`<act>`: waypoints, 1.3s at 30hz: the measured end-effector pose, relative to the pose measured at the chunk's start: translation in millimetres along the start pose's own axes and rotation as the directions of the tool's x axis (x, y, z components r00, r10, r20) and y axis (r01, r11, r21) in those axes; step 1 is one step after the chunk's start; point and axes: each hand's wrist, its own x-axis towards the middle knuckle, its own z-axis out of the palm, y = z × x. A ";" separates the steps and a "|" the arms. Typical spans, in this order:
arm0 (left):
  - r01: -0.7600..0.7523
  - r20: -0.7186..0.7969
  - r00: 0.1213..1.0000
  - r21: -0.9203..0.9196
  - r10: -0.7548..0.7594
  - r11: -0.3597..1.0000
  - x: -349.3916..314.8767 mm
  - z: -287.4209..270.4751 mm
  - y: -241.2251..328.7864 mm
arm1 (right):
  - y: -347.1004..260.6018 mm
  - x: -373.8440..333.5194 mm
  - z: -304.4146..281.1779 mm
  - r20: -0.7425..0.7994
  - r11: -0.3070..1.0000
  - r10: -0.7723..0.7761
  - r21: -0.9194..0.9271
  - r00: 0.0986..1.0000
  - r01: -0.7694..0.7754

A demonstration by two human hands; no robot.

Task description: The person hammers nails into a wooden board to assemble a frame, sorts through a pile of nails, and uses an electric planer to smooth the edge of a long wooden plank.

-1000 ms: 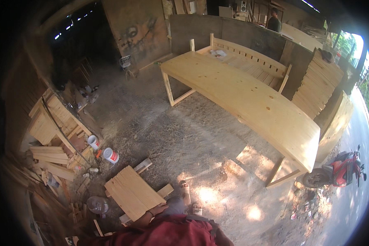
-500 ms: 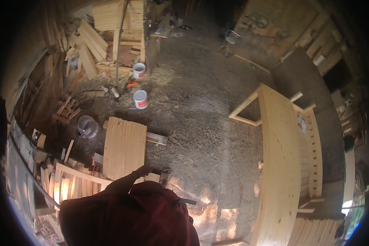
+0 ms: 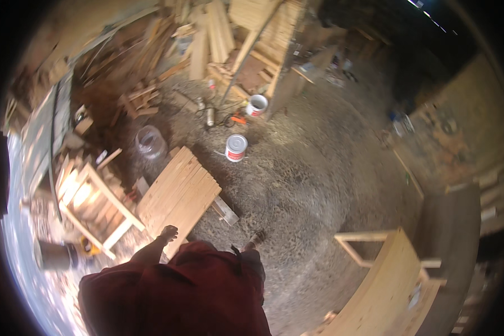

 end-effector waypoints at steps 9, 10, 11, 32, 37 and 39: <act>-0.152 0.015 0.988 0.164 0.152 0.975 -28.8 139.0 -49.8 | -229.4 65.6 79.6 0.121 0.823 0.071 -0.568 0.990 0.011; -0.095 -0.016 0.995 0.094 0.097 0.991 -38.0 145.3 -44.5 | -259.5 73.9 89.3 0.112 0.808 0.047 -0.589 0.993 0.028; -0.079 0.003 0.997 0.081 0.079 0.994 -27.4 154.9 -12.8 | -299.8 85.9 100.8 0.087 0.839 -0.006 -0.542 0.996 0.052; -0.260 -0.390 0.921 -0.611 0.002 0.748 133.4 -58.2 368.3 | -343.1 36.1 762.4 0.513 0.414 0.279 -0.827 0.812 0.380; -0.302 -0.347 0.936 -0.701 0.062 0.646 109.6 -136.3 479.7 | -272.6 -56.0 978.1 0.634 0.345 0.421 -0.774 0.649 0.532; -0.416 -0.426 0.896 -0.707 0.127 0.572 121.8 -176.5 521.9 | -238.1 -91.9 1057.0 0.654 0.330 0.483 -0.752 0.583 0.570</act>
